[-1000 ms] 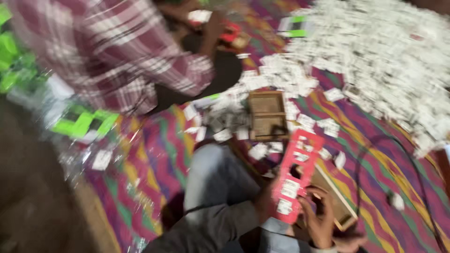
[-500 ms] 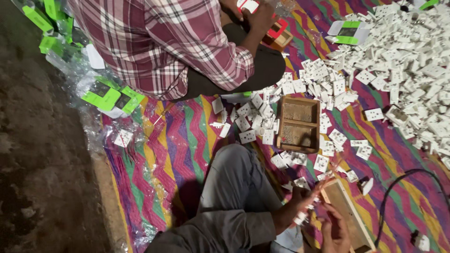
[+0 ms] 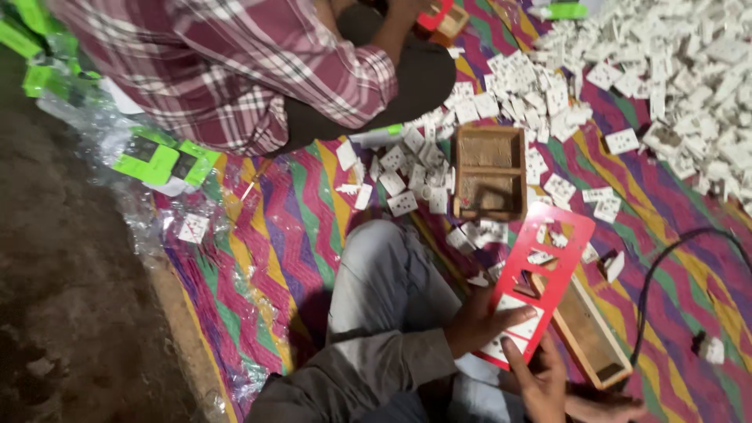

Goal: The person sits on a mat and assembles white electrical sockets into a red plastic housing. They pick up sockets and screws, insert them into the housing, and tighten them by hand. The person repeats this process for multiple sockets.

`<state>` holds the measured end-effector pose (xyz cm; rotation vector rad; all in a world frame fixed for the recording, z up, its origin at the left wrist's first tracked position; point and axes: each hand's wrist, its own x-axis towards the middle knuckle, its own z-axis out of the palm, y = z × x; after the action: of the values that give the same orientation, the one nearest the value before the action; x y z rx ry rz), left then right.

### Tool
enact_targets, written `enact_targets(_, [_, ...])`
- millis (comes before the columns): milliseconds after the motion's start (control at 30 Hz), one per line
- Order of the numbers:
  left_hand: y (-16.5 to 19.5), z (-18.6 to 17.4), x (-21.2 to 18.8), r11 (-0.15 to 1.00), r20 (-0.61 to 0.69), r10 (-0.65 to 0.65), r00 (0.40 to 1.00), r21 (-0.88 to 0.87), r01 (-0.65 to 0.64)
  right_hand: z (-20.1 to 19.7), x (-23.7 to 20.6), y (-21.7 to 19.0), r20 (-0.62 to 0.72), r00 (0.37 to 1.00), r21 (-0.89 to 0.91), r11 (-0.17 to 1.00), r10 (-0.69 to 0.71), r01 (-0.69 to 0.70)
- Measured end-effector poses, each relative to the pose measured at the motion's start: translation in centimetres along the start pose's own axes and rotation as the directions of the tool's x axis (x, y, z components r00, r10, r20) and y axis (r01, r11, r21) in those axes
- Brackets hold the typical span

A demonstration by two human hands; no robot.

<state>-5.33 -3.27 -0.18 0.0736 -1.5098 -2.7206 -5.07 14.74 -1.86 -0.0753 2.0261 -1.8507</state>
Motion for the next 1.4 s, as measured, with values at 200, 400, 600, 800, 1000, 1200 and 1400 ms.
enact_targets(200, [-0.1, 0.6, -0.3, 0.968, -0.009, -0.25, 0.968, -0.029, 0.25, -2.4, -0.7, 1.8, -0.299, 0.954, -0.15, 0.989, -0.032, -0.014])
enact_targets(400, [-0.4, 1.1, -1.3, 0.978, 0.099, -0.175, 0.98, 0.133, 0.161, -6.1, 1.8, 5.0, -0.583, 0.805, -0.285, 0.955, -0.105, -0.082])
enact_targets(600, [2.0, 0.3, -0.8, 0.905, 0.267, -0.265, 0.927, 0.4, 0.144, -6.1, 5.1, 4.7, -0.397, 0.903, -0.207, 0.942, 0.166, -0.265])
enact_targets(800, [2.4, -1.0, 0.1, 0.949, 0.259, -0.142, 0.955, 0.311, 0.057, -1.1, 12.1, 1.4, -0.159, 0.984, -0.331, 0.934, 0.084, -0.133])
enact_targets(1000, [2.6, -1.6, 0.9, 0.98, 0.256, -0.12, 0.959, 0.187, 0.072, 2.6, 22.3, -2.9, 0.076, 0.95, -0.623, 0.73, -0.302, 0.281])
enact_targets(1200, [2.2, -2.0, 1.6, 0.979, 0.184, -0.146, 0.972, 0.171, 0.114, 4.4, 28.5, -2.3, 0.368, 0.824, -0.709, 0.443, -0.431, 0.548])
enact_targets(1400, [0.8, -2.3, 0.9, 0.972, 0.161, -0.149, 0.976, 0.207, 0.114, 6.0, 23.0, 0.5, 0.206, 0.919, -0.634, 0.67, -0.336, 0.387])
